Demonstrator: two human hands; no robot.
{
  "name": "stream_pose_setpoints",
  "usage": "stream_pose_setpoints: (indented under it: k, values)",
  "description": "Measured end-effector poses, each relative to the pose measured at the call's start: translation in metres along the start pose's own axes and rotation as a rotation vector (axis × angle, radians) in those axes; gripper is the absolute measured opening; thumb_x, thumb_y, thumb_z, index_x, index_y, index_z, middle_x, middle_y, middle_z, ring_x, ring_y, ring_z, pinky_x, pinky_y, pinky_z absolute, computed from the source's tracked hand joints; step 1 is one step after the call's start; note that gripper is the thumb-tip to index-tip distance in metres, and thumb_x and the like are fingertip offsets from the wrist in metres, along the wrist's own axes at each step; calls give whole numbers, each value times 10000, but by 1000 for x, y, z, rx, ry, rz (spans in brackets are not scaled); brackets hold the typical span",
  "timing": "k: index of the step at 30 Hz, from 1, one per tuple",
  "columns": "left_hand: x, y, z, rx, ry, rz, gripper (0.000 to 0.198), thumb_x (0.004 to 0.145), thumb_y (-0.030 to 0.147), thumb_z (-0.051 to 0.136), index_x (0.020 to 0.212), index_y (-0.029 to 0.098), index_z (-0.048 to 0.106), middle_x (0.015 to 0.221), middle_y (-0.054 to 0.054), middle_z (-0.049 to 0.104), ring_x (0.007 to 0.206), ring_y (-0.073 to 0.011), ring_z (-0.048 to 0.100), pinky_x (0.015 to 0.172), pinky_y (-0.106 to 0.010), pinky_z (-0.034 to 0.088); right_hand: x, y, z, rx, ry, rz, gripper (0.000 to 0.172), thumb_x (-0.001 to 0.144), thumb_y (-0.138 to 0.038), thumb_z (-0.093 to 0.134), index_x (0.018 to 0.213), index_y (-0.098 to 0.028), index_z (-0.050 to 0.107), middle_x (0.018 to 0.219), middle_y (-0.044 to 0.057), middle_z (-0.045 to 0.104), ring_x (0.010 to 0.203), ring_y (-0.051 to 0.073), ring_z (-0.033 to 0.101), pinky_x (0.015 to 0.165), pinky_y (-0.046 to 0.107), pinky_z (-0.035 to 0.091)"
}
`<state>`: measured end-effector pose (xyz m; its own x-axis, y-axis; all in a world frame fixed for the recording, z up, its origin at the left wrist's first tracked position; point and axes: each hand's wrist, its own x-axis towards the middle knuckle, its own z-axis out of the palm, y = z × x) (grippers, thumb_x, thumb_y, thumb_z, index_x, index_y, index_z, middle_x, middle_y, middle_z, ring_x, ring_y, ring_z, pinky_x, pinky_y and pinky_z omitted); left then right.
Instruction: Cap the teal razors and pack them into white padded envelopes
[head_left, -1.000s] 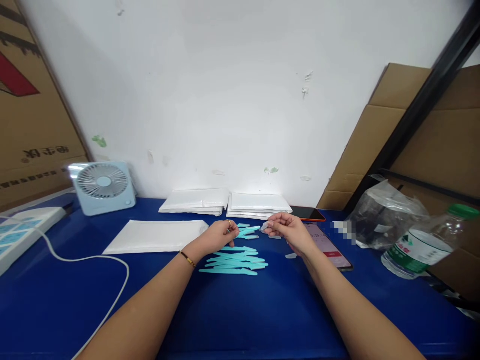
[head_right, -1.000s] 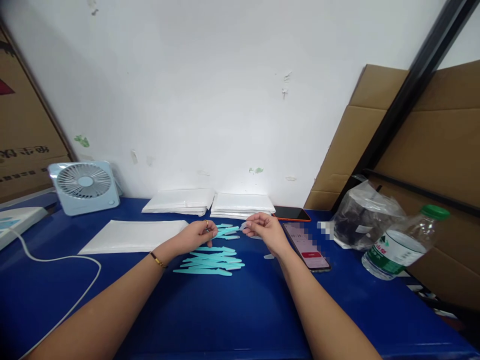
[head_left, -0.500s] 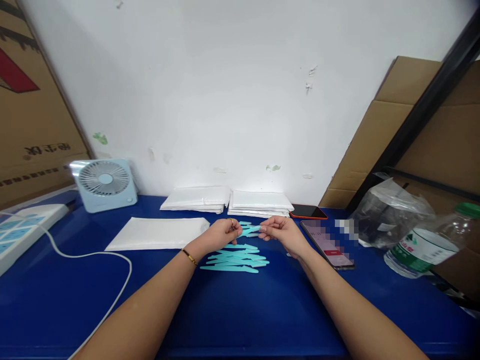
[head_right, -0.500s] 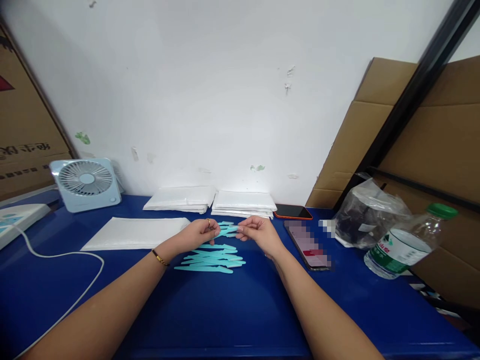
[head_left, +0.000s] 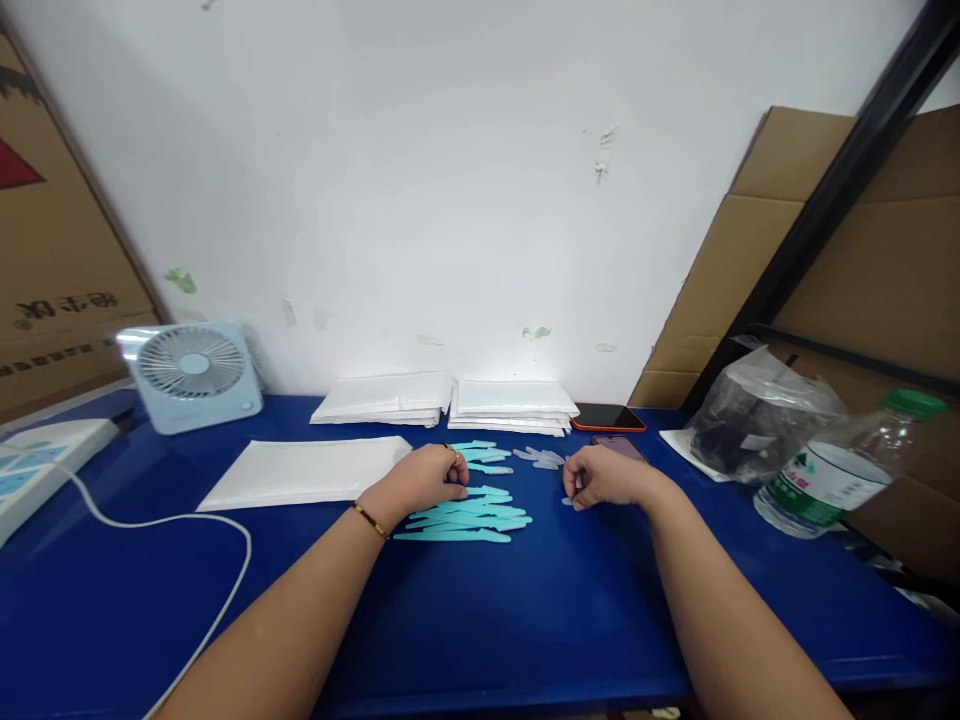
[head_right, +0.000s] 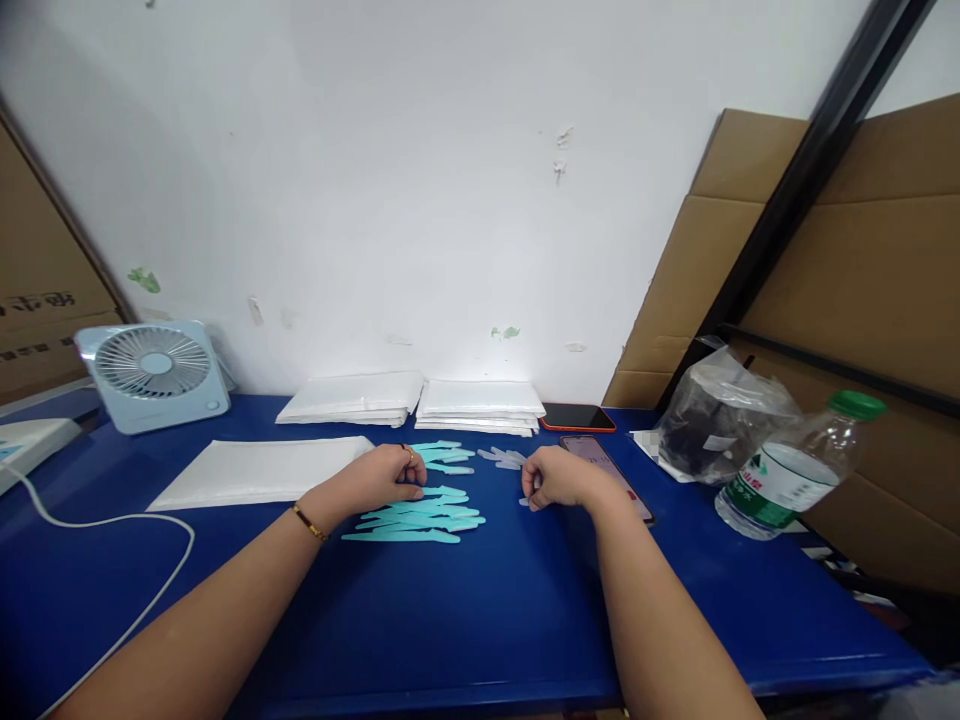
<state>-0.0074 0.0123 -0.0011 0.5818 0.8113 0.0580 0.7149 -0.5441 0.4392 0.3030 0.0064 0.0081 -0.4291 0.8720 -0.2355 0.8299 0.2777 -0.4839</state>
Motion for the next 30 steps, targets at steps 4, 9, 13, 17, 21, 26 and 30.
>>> stream_pose_setpoints:
  k: [4,9,13,17,21,26,30]
  values:
    - [-1,5,0,-41,-30,-63,178,713,368,556,711,204,625,739,-16,620,643,-145,539,528,-223,359,7,-18,11,152,86,-59,142,601,-252,685,709,-183,625,611,-5,602,539,124,542,465,211,382]
    - [3,3,2,-313,26,-87,225,748,400,511,779,185,570,703,-10,620,650,-144,572,556,-217,399,20,-38,25,718,252,-210,274,705,-376,646,855,-177,531,680,6,620,604,144,613,561,264,490]
    - [6,0,4,-472,14,-122,232,755,395,504,831,177,522,632,4,607,624,-143,596,538,-212,392,27,-44,29,877,373,-230,309,677,-402,687,803,-170,527,693,19,641,658,158,640,562,245,482]
    - [7,-1,3,-574,20,-108,189,735,339,510,812,167,511,659,11,574,592,-122,577,542,-212,399,26,-42,27,828,482,-250,275,675,-383,698,772,-160,570,659,12,629,595,128,612,495,205,424]
    - [7,-3,1,-629,28,-113,161,727,297,488,812,162,516,722,4,583,572,-97,531,559,-218,401,24,-40,26,832,479,-258,263,655,-355,717,783,-156,600,702,37,659,693,159,630,609,248,473]
    - [6,-4,1,-651,18,-123,170,714,309,514,796,160,519,663,22,546,556,-92,502,543,-212,389,26,-39,28,848,416,-224,288,628,-344,736,808,-153,616,698,47,685,690,172,642,649,277,486]
    - [6,1,0,-631,9,-121,199,711,331,531,802,154,531,651,21,532,555,-93,503,550,-216,407,28,-41,33,826,369,-228,288,634,-342,730,820,-148,629,703,51,693,687,167,646,647,268,479]
